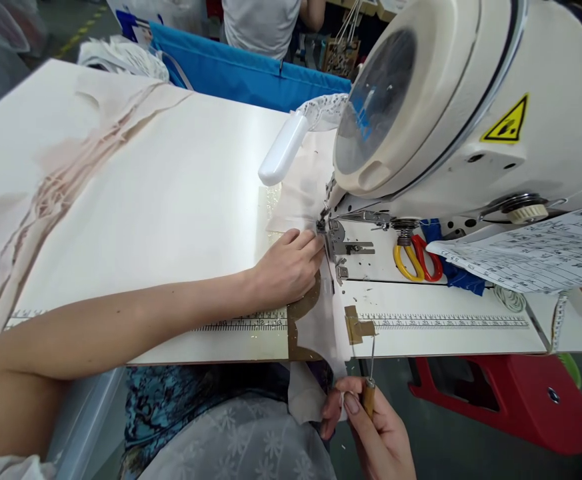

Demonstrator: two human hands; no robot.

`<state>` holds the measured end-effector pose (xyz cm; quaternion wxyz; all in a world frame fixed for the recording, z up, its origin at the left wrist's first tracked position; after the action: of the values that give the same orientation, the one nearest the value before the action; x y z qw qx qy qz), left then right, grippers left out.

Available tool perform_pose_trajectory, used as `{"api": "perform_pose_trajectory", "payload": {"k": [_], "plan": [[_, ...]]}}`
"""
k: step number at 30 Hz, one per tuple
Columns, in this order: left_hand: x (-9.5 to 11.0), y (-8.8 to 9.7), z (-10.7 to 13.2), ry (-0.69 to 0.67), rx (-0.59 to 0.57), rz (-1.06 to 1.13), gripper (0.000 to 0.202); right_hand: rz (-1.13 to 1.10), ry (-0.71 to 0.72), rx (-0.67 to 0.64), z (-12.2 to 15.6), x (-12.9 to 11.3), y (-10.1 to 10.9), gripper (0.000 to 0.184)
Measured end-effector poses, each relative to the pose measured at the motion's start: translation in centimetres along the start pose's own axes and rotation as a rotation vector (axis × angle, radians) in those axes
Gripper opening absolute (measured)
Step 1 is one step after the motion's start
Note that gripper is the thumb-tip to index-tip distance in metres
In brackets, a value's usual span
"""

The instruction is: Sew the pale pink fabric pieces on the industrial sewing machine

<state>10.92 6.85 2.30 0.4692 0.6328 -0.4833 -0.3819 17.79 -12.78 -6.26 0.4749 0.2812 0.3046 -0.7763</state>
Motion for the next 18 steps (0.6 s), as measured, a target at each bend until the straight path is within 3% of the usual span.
{"api": "perform_pose_trajectory", "payload": {"k": [7,18], "plan": [[0.2,0.2,0.1,-0.002,0.039,0.019,0.031,-0.064,-0.03,0.15,0.7,-0.7,-0.4,0.028],[0.1,0.0,0.1,0.01,0.031,-0.005,0.032,0.079,-0.051,0.209,1.7,-1.3,-0.1,0.034]]}}
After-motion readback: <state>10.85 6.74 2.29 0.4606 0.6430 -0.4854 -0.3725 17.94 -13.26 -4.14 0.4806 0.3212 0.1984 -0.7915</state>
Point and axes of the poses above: each hand's wrist, its own z-axis away from the middle knuckle, its own y-axis out of the back of the hand, x = y × z, the point moved 10 cm from there along -z, towards the middle knuckle, and after that the axes turned 11 degrees about -y, right-handed, at the moved point
